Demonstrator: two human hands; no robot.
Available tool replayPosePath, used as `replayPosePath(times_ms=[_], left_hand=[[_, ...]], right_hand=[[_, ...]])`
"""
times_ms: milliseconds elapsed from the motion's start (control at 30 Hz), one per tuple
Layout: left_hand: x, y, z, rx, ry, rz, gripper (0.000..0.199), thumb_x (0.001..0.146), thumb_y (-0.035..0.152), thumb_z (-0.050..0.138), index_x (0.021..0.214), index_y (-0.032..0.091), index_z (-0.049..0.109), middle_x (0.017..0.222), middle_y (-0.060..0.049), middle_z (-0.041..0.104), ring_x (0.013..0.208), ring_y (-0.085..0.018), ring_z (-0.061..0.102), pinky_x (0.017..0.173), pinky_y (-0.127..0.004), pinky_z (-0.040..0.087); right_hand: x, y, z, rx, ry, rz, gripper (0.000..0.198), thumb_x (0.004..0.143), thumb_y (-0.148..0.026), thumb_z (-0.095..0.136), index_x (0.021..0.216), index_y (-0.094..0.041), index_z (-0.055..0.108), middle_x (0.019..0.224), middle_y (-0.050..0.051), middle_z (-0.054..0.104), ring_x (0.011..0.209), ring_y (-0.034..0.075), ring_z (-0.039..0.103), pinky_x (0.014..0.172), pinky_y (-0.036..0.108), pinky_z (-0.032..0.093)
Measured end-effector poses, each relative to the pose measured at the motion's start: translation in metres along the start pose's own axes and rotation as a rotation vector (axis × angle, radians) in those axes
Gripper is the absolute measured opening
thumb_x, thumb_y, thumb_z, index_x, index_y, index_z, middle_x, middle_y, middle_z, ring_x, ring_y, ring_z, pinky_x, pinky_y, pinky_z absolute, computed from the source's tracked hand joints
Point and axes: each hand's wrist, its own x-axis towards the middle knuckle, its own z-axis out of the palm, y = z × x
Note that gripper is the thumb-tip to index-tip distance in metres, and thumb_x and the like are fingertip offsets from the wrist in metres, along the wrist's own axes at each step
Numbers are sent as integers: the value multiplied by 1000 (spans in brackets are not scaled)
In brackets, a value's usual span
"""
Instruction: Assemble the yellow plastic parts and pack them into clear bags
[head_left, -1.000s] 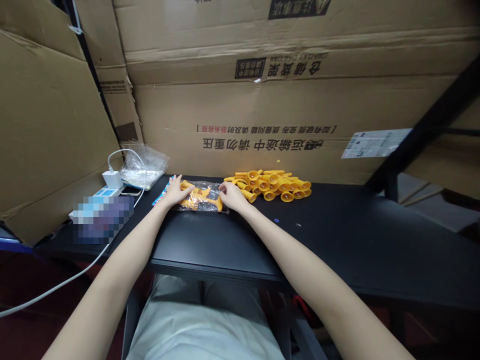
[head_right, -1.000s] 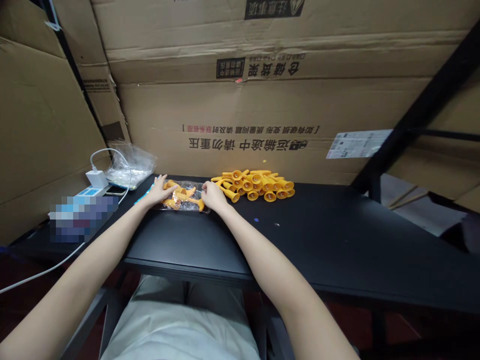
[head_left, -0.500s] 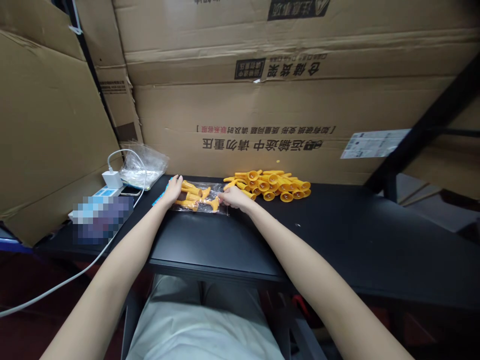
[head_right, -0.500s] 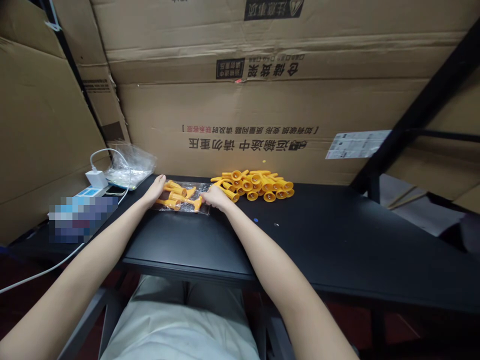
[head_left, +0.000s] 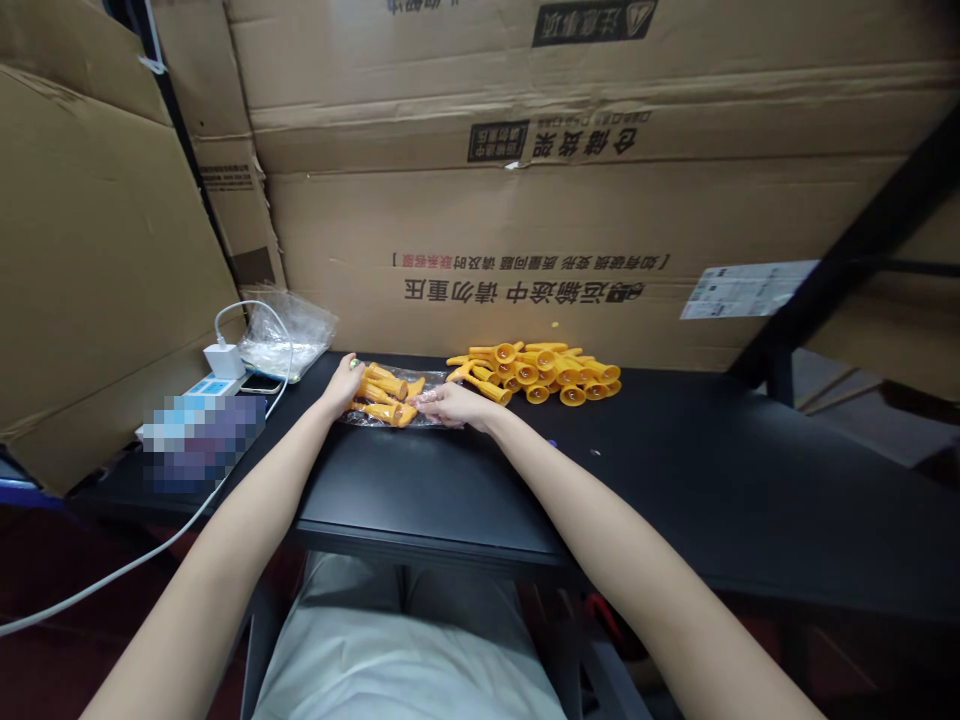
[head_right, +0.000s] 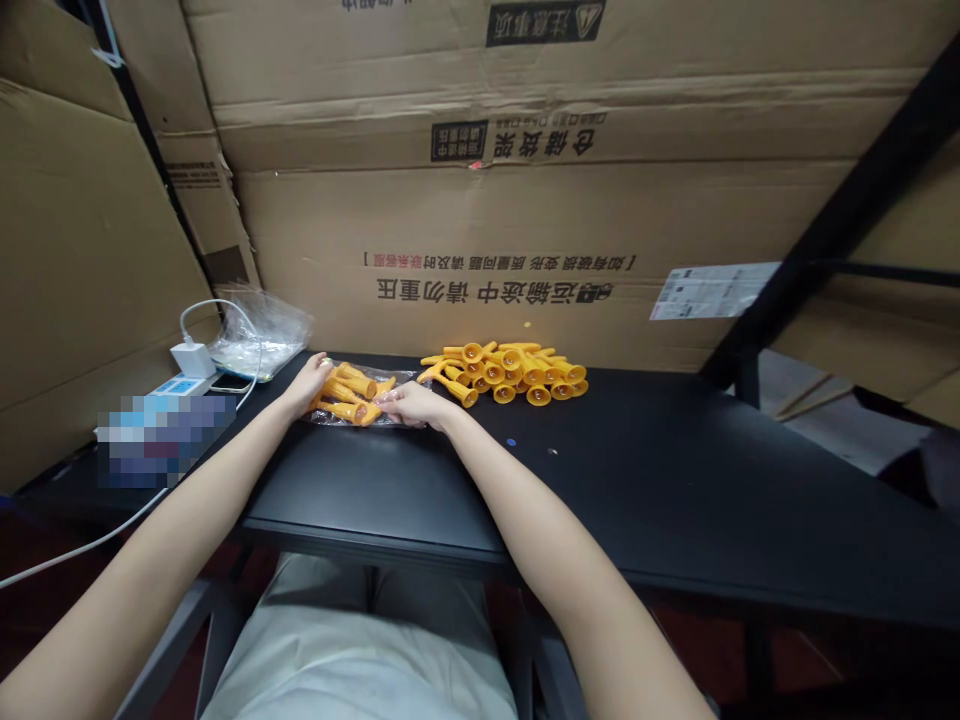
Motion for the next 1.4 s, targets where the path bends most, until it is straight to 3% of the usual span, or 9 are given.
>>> replayPosePath(times_ms=[100, 233, 400, 567, 700, 867, 1067, 1200, 1400], left_hand=[[-5, 3, -1, 67, -19, -10, 58, 79, 26, 57, 134, 18, 42, 142, -13, 44, 132, -25, 40, 110, -38, 30], [-9, 11, -3, 183, -15, 23, 54, 80, 18, 53, 133, 17, 44, 145, -13, 40, 136, -24, 34, 113, -38, 25], [-10, 15, -11, 311, 28, 18, 51, 84, 14, 44, 134, 12, 42, 144, -15, 41, 134, -23, 37, 112, -38, 26], [-9, 14, -18, 362, 79, 15, 49, 87, 16, 40, 135, 7, 41, 142, -18, 43, 133, -23, 39, 111, -37, 28], [-8, 13, -19, 367, 94, 4, 48, 88, 17, 40, 135, 7, 41, 142, -18, 43, 133, -24, 39, 111, -37, 29], [-7, 11, -19, 359, 103, 24, 47, 87, 16, 41, 133, 9, 43, 141, -17, 44, 133, -23, 39, 111, -37, 29], [-6, 11, -20, 339, 105, 17, 47, 86, 15, 41, 133, 10, 43, 142, -17, 44, 133, -22, 39, 111, -35, 28], [-5, 9, -21, 302, 114, 20, 46, 85, 16, 44, 131, 11, 44, 142, -16, 43, 133, -23, 39, 112, -36, 26], [-2, 7, -22, 265, 111, 18, 46, 83, 20, 47, 129, 15, 46, 142, -14, 44, 134, -24, 38, 112, -38, 25]], right_hand=[[1, -3, 1, -98, 96, -11, 21, 81, -32, 58, 75, -13, 64, 47, -6, 47, 34, 4, 29, 36, 19, 24], [-2, -8, -14, -355, 473, -47, 20, 82, -19, 51, 82, -13, 71, 67, 4, 65, 57, 12, 57, 59, 22, 44], [-12, -6, -39, -796, 824, 155, 30, 86, -17, 44, 101, -14, 70, 104, 16, 69, 96, 27, 64, 81, 37, 47], [-14, 5, -43, -974, 709, 259, 32, 87, -18, 44, 106, -11, 68, 109, 19, 66, 100, 31, 63, 80, 39, 47], [-10, 9, -41, -907, 590, 244, 29, 86, -26, 49, 103, -14, 70, 107, 17, 67, 100, 30, 63, 82, 37, 47], [-2, 16, -43, -633, 473, 137, 34, 89, -21, 45, 117, -16, 64, 87, 8, 71, 74, 17, 66, 77, 28, 48], [-3, 21, -42, -910, 328, -111, 32, 80, -7, 51, 101, -19, 71, 107, 10, 61, 100, 19, 56, 88, 32, 42], [-10, 13, -41, -1105, 399, -142, 21, 79, -13, 53, 92, -19, 68, 112, 11, 58, 109, 27, 48, 88, 41, 36], [-14, 3, -43, -1142, 682, -96, 25, 84, -14, 42, 96, -15, 64, 103, 14, 64, 104, 29, 48, 93, 49, 26]])
